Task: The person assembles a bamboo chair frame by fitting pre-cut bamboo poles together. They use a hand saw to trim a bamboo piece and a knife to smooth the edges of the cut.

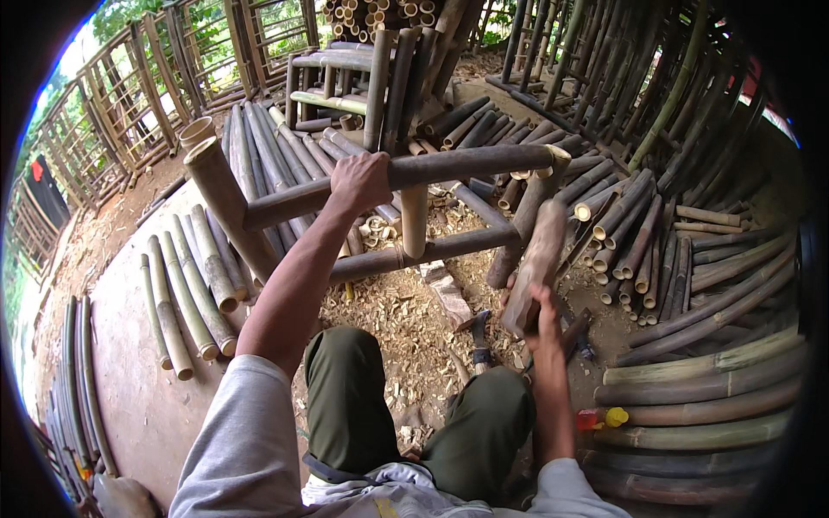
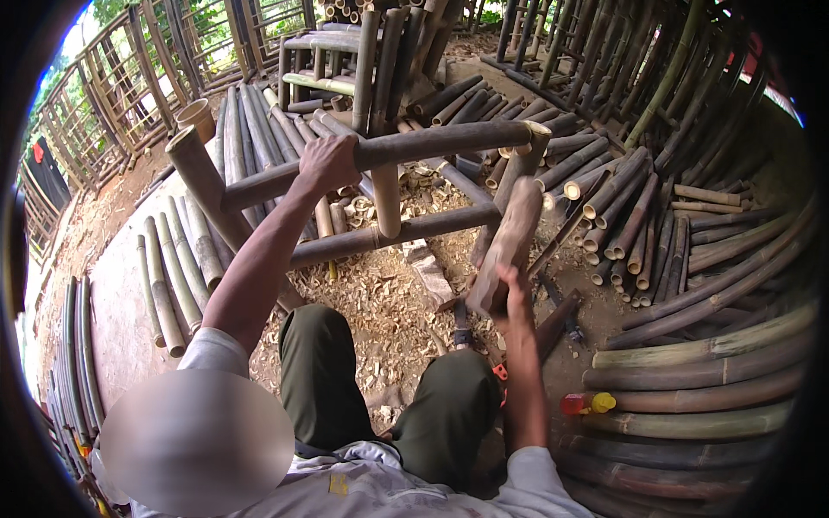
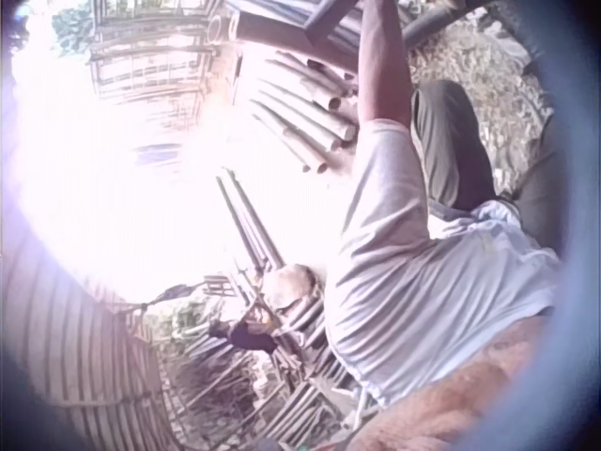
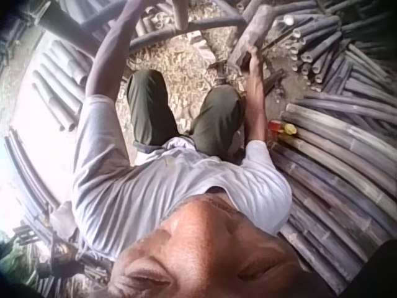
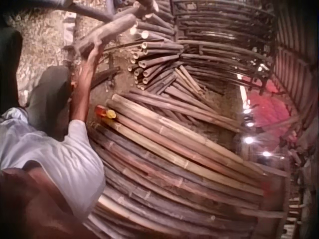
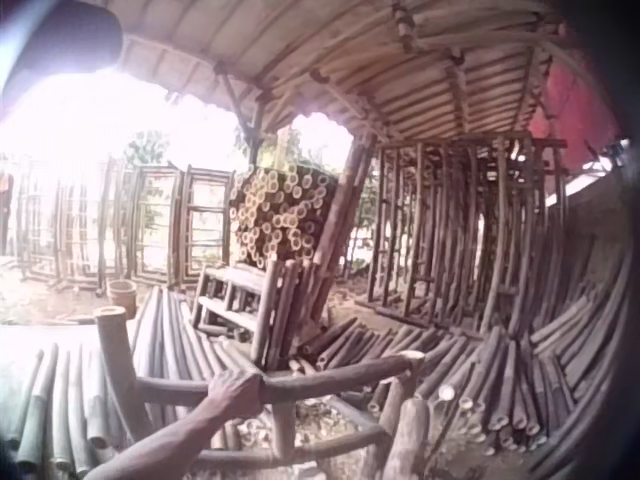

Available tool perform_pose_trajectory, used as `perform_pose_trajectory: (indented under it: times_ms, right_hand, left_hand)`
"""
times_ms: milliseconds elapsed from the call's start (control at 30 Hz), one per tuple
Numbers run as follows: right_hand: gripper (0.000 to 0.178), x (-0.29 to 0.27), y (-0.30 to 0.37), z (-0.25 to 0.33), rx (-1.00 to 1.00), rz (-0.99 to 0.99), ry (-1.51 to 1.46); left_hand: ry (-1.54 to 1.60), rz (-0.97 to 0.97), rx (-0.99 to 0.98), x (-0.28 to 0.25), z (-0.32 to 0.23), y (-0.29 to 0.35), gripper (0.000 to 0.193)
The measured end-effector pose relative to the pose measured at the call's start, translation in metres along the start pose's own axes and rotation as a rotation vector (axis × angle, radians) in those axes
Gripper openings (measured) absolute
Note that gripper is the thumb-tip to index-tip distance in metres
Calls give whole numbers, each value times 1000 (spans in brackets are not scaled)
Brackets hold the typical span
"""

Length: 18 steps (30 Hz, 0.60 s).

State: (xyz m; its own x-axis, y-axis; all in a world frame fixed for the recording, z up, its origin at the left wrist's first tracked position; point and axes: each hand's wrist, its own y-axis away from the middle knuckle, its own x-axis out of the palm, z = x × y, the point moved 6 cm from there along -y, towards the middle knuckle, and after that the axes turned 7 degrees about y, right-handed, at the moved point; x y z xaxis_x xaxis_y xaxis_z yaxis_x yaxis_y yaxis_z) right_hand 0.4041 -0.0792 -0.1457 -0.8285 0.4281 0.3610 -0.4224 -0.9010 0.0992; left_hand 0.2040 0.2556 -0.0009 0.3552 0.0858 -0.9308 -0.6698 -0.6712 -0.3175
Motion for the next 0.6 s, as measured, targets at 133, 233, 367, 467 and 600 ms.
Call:
perform_pose_trajectory:
  times_ms: [133, 233, 367, 467, 600]
  right_hand:
    - [96, 88, -22, 137, -629, -35, 711]
    - [104, 169, -79, 193, -616, 143, 1060]
    - [99, 242, -146, 248, -810, -115, 1453]
    - [102, 245, -201, 201, -577, -222, 1587]
    - [91, 239, -224, 153, -163, 43, 1881]
  left_hand:
    - [8, 46, -65, 1, 4, -8, 30]
    - [17, 25, -93, -1, 19, -8, 30]
    - [28, 18, -93, -1, 12, -10, 28]
    - [24, -14, -55, 0, 8, -11, 27]
    - [-8, 1, -62, 7, 9, -9, 22]
